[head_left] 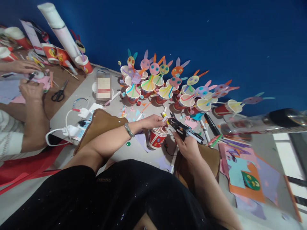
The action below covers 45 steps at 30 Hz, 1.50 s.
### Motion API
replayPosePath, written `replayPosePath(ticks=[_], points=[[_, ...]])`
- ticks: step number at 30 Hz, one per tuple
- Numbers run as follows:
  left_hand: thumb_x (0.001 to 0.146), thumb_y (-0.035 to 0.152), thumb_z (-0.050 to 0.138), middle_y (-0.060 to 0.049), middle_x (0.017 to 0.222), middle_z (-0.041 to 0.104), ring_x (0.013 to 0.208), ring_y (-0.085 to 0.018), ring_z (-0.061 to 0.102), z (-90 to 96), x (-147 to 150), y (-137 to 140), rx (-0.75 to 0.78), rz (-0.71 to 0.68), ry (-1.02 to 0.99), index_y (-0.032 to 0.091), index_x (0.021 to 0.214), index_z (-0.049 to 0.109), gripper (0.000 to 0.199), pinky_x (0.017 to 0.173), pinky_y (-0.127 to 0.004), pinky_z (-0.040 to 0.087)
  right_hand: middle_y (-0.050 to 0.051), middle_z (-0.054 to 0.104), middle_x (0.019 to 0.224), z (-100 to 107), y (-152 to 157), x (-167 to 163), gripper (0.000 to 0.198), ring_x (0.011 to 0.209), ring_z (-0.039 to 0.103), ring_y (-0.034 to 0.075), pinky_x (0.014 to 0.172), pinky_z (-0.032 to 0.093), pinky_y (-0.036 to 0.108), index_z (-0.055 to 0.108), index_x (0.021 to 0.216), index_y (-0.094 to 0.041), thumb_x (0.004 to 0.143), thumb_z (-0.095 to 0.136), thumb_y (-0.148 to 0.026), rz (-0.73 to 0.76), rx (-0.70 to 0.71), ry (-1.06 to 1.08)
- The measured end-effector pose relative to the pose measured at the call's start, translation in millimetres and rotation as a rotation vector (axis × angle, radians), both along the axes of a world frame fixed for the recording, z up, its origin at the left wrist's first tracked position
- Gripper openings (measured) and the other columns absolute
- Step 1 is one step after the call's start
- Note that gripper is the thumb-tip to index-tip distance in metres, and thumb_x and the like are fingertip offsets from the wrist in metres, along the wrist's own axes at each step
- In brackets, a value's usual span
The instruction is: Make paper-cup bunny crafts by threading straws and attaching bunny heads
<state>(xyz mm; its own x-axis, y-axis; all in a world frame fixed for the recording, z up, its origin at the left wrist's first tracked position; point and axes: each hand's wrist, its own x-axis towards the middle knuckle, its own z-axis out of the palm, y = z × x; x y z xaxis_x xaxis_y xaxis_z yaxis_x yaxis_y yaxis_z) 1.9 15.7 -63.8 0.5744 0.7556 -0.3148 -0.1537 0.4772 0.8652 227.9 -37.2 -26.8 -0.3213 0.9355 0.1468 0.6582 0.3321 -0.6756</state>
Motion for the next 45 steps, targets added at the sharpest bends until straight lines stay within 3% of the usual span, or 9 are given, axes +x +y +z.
replayPosePath(ticks=[11,23,28,35,40,45], points=[[0.079,0.034,0.086,-0.009,0.080,0.078,0.073,-0.016,0.073,5.7,0.2,-2.2,0.011,0.001,0.030,0.007,0.091,0.073,0.032,0.074,-0.026,0.053,0.005,0.063,0.061,2.1,-0.9,0.3,0.038,0.079,0.069,0.030,0.083,0.058,0.043,0.066,0.077,-0.028,0.097,0.056,-0.059,-0.026,0.010,-0.006],[0.078,0.033,0.086,-0.009,0.079,0.079,0.070,-0.016,0.073,0.8,0.9,0.1,-0.001,-0.009,-0.013,0.007,0.089,0.072,0.032,0.072,-0.026,0.054,0.010,0.070,0.071,2.4,-2.9,0.3,0.038,0.092,0.074,0.035,0.082,0.060,0.044,0.069,0.075,-0.028,0.094,0.060,-0.060,-0.044,0.043,-0.001],[0.079,0.032,0.084,-0.009,0.078,0.079,0.070,-0.015,0.073,0.6,1.6,0.4,0.010,-0.017,0.014,0.007,0.089,0.072,0.029,0.072,-0.025,0.053,0.010,0.072,0.072,1.8,-3.2,0.4,0.038,0.096,0.074,0.036,0.086,0.060,0.046,0.072,0.082,-0.029,0.096,0.057,-0.060,-0.035,0.056,-0.009],[0.083,0.034,0.081,-0.009,0.079,0.078,0.071,-0.015,0.072,5.0,0.7,-1.6,0.021,-0.017,0.000,0.007,0.090,0.072,0.029,0.073,-0.025,0.053,0.015,0.079,0.101,0.7,-2.9,-1.1,0.042,0.108,0.074,0.033,0.099,0.057,0.046,0.073,0.098,-0.023,0.099,0.051,-0.058,-0.009,0.069,-0.074],[0.080,0.031,0.082,-0.009,0.079,0.078,0.071,-0.015,0.072,4.0,1.1,-0.4,0.008,-0.014,0.040,0.007,0.091,0.073,0.027,0.073,-0.025,0.054,0.012,0.076,0.084,-1.8,-3.2,2.1,0.039,0.104,0.074,0.034,0.096,0.058,0.046,0.070,0.085,-0.025,0.099,0.052,-0.057,-0.020,0.076,-0.086],[0.079,0.038,0.085,-0.009,0.078,0.077,0.069,-0.014,0.071,3.5,1.0,-1.2,0.011,-0.016,0.005,0.007,0.086,0.072,0.034,0.072,-0.025,0.052,0.014,0.080,0.101,-3.1,-3.5,3.9,0.042,0.100,0.075,0.032,0.090,0.059,0.044,0.073,0.102,-0.021,0.099,0.052,-0.057,-0.006,0.086,-0.110]])
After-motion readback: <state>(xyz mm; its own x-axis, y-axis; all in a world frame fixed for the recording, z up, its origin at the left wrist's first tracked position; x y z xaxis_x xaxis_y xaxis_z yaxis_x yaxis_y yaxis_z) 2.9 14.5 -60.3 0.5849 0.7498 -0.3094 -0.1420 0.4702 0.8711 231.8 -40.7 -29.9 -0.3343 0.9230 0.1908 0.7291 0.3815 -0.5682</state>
